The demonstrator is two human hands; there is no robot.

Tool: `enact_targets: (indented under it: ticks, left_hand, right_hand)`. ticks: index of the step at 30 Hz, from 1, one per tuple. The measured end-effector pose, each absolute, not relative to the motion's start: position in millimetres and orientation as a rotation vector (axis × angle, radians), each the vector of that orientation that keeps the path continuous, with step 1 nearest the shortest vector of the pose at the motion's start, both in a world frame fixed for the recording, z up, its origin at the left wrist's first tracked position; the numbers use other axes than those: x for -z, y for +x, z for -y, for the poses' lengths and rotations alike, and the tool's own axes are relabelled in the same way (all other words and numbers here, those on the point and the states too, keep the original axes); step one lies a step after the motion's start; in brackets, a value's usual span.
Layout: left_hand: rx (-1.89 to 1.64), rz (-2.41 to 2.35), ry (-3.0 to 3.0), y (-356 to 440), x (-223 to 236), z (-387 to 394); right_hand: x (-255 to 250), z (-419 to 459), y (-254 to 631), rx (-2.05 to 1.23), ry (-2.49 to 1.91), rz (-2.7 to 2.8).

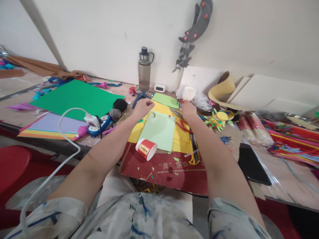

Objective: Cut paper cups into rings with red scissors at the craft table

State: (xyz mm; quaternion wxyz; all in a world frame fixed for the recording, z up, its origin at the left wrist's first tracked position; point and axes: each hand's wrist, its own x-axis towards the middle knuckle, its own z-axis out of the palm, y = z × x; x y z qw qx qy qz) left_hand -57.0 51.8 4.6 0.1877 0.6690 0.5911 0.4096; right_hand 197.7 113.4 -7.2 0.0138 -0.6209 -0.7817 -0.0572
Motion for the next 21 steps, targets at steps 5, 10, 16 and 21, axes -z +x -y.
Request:
enact_targets:
  ticks: [5,10,16,21]
  left_hand:
    - [-1.14,-1.66,1.887,-56.2,-6.6,-49.4]
    - [-1.126,-1.658,1.903,-55.1,-6.5,-48.9]
    - [-1.099,-1.699,1.898,-55.9,-7.0,-49.4]
    - [-1.128,-1.682,1.903,-56.8,-3.7,-52.0]
  right_hand:
    - [8.3,-114.7,195.1,0.177,-2.024,2.304]
    - [-3.3,-105.6,206.7,0.049,-1.963,2.209]
    - [-32.5,-46.9,225.4,-0.358,-1.723,2.178]
    - [-53.9,16.6,239.7,-1.33,-1.073,2.7]
